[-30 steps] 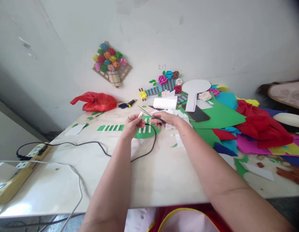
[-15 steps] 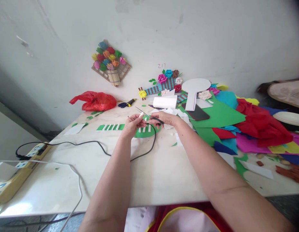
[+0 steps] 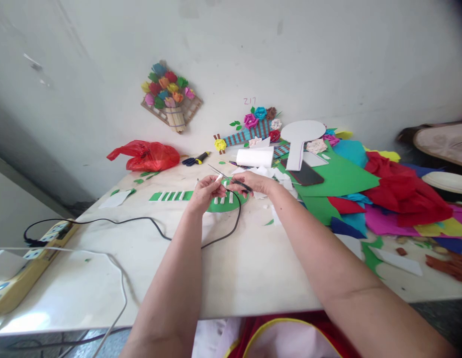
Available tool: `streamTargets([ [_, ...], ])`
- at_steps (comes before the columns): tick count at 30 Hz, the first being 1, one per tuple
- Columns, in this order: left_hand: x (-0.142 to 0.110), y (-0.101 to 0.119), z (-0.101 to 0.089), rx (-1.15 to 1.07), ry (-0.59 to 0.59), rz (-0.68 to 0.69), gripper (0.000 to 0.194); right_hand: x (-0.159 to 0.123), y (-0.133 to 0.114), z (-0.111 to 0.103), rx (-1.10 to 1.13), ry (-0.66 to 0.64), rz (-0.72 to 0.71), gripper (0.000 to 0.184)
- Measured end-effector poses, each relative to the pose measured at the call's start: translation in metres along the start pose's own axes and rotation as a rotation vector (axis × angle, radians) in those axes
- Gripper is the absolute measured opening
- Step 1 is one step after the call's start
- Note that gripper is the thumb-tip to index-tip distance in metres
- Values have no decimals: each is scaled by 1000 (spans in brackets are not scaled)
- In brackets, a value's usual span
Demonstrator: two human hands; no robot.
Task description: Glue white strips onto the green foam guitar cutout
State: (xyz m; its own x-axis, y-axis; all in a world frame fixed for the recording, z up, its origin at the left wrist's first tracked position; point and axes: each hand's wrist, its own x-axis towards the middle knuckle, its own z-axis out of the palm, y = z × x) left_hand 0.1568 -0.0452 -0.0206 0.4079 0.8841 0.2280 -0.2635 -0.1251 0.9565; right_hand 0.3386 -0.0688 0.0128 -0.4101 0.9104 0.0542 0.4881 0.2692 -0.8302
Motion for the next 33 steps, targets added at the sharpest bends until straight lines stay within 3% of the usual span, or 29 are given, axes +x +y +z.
streamTargets([
  [26, -2, 3, 0, 21, -23, -27, 30, 2, 5, -2, -26, -88, 4, 34],
  [33, -1, 0, -3, 22, -30, -17, 28, -1, 0, 0, -72, -58, 1, 32],
])
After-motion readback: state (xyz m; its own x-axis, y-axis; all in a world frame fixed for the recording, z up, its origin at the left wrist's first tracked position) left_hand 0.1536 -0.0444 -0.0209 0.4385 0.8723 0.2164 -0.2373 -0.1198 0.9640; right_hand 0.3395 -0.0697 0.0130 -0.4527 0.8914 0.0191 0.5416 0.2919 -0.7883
